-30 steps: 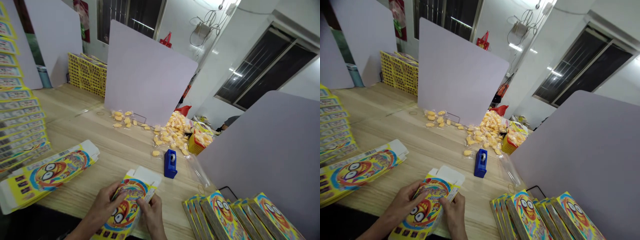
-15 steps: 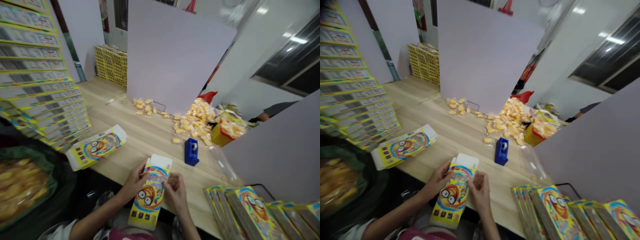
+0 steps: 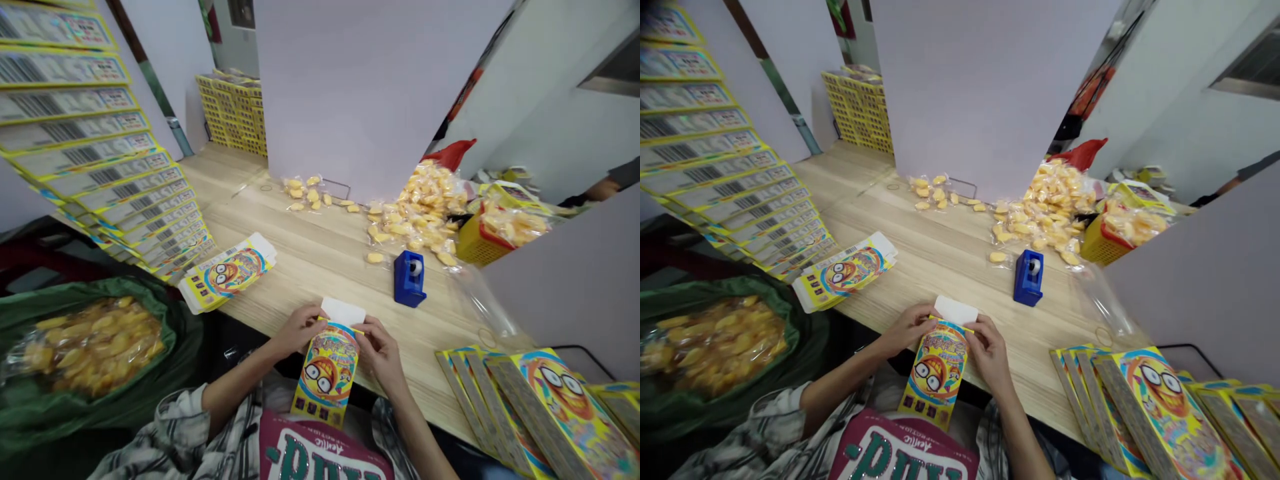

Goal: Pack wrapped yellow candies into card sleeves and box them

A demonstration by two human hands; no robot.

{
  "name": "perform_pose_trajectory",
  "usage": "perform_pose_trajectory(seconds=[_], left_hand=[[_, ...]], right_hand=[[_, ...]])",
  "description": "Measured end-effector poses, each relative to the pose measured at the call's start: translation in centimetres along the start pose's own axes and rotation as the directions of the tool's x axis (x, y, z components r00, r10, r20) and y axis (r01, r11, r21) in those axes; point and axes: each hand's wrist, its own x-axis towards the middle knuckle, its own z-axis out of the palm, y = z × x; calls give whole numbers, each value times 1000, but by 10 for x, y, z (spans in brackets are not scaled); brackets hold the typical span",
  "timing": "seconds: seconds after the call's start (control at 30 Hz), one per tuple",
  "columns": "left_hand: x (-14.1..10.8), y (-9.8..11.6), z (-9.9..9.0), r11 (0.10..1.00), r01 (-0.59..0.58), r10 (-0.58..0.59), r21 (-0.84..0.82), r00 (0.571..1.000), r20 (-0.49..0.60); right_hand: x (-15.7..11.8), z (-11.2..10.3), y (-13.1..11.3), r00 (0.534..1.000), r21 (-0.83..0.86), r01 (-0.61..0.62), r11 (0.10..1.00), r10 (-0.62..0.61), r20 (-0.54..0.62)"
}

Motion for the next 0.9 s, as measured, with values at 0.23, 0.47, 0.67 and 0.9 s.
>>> perform_pose_trajectory(seconds=[0.23,0.47,0.67,0.9], left_hand=[[4,-3,1,983,-37,31,-182,999,-37],[-11,4,-9,999,-22,24,-26,997,77],[-19,1,-1,996,-53,54,-65,998,11],[-1,8,-14,980,66,-29,-188,980,195]], right_hand=[[4,0,-1,1000,110,-20,994,17,25],[-6,-6,-8,990,-49,78,996,-72,119],[-12,-4,-17,989,-161,82,984,-61,131],[-2,-3,-28,994,-208,56,976,-35,105]])
